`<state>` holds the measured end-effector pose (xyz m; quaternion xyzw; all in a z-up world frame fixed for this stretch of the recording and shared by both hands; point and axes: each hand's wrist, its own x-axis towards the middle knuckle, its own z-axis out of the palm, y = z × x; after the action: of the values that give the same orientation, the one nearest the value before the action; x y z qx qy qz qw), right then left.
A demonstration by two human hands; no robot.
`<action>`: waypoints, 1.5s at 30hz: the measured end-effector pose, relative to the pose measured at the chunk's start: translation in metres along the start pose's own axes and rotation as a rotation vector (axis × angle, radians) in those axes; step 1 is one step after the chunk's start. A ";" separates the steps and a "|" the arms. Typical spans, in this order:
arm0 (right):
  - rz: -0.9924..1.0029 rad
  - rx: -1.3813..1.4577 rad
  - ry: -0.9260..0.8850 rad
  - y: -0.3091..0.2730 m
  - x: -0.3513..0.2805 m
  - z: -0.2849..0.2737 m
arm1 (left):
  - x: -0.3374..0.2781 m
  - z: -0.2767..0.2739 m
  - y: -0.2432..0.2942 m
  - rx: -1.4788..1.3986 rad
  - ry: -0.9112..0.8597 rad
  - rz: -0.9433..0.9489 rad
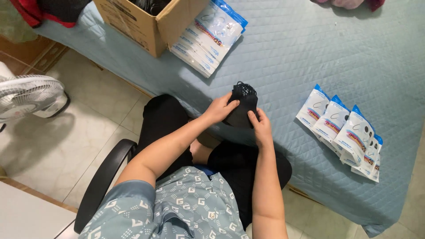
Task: The person is manually inspecting black face masks and placing them into individual plastic packaging sleeves.
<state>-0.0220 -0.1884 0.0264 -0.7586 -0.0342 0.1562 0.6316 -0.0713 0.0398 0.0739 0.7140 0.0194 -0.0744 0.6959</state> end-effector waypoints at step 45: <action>-0.403 -1.104 -0.110 -0.081 0.173 0.169 | -0.010 -0.019 -0.129 -0.727 -0.025 -0.222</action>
<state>0.1069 0.0315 0.0456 -0.9445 -0.2865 0.0312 0.1579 -0.0970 0.0632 -0.0522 0.4131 0.1132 -0.1462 0.8917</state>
